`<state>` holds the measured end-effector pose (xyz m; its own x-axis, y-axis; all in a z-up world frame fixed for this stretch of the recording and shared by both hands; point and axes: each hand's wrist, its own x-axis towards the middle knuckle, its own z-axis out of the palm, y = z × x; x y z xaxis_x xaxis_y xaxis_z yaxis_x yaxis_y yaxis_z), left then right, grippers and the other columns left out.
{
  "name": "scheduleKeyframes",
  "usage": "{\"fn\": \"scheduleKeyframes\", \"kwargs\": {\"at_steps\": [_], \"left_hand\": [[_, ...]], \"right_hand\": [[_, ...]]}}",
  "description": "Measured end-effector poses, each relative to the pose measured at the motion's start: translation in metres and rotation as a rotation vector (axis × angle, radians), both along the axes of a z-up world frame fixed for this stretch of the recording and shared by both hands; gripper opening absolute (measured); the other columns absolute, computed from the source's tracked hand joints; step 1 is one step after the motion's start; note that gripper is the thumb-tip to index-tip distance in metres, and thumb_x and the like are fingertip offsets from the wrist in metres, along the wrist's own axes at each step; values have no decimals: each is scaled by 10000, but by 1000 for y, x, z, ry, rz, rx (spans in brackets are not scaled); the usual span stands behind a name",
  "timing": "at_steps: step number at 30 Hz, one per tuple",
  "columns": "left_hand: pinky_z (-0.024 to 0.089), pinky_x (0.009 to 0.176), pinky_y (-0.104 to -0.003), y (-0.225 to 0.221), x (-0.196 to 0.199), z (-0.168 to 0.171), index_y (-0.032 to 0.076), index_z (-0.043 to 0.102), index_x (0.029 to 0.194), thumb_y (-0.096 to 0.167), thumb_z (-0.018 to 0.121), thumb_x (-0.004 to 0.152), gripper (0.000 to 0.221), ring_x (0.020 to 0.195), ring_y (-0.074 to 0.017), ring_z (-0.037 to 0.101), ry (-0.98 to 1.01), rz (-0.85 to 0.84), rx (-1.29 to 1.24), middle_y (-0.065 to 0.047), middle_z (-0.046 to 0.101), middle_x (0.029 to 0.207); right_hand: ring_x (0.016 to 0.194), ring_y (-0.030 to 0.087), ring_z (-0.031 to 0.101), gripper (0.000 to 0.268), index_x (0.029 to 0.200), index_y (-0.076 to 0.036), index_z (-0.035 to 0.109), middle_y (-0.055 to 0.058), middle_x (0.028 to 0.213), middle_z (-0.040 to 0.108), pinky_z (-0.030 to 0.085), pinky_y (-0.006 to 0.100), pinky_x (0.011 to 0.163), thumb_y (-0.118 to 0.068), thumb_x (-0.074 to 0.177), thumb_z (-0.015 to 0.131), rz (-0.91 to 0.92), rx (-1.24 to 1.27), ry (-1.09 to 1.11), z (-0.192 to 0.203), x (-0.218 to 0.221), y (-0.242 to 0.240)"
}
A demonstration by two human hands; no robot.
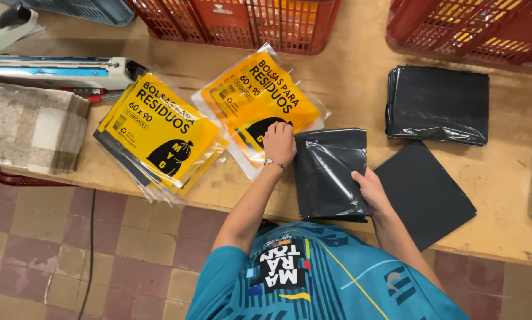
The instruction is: Packing folded black plastic bags into yellow printed plastic sleeves
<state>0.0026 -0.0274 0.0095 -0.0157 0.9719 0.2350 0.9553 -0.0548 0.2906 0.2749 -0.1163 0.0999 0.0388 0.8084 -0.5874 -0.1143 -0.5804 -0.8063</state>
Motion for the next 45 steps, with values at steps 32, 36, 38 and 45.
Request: {"fn": "scheduleKeyframes", "kwargs": {"at_steps": [32,36,38,45], "left_hand": [[544,730,-392,-93,-97,-8,161,592,1022,303,683,836,251,855,-252,589,205,0,206,-36,544,937],[523,585,-397,-112,-99,-7,153,539,913,212,624,875,111,642,-249,603,231,-73,155,-31,511,721],[519,593,-367,-126,-90,-16,172,533,906,222,573,924,67,634,-212,597,237,-139,182,-8,505,718],[580,700,-403,-202,-77,-5,140,579,1029,220,620,866,186,774,-303,678,-278,-395,-58,-87,614,785]], "right_hand": [[434,162,586,113,999,-48,667,91,575,625,460,285,352,-161,987,676,416,418,-362,-51,-67,141],[938,422,693,219,1000,-98,707,209,922,726,546,522,808,-309,976,650,716,546,-720,-65,-29,124],[945,454,695,284,995,-48,724,234,929,740,549,545,821,-321,952,656,818,479,-774,-43,-8,86],[360,280,605,247,688,37,818,183,432,631,496,327,401,-160,801,723,954,-162,-479,33,5,15]]}}
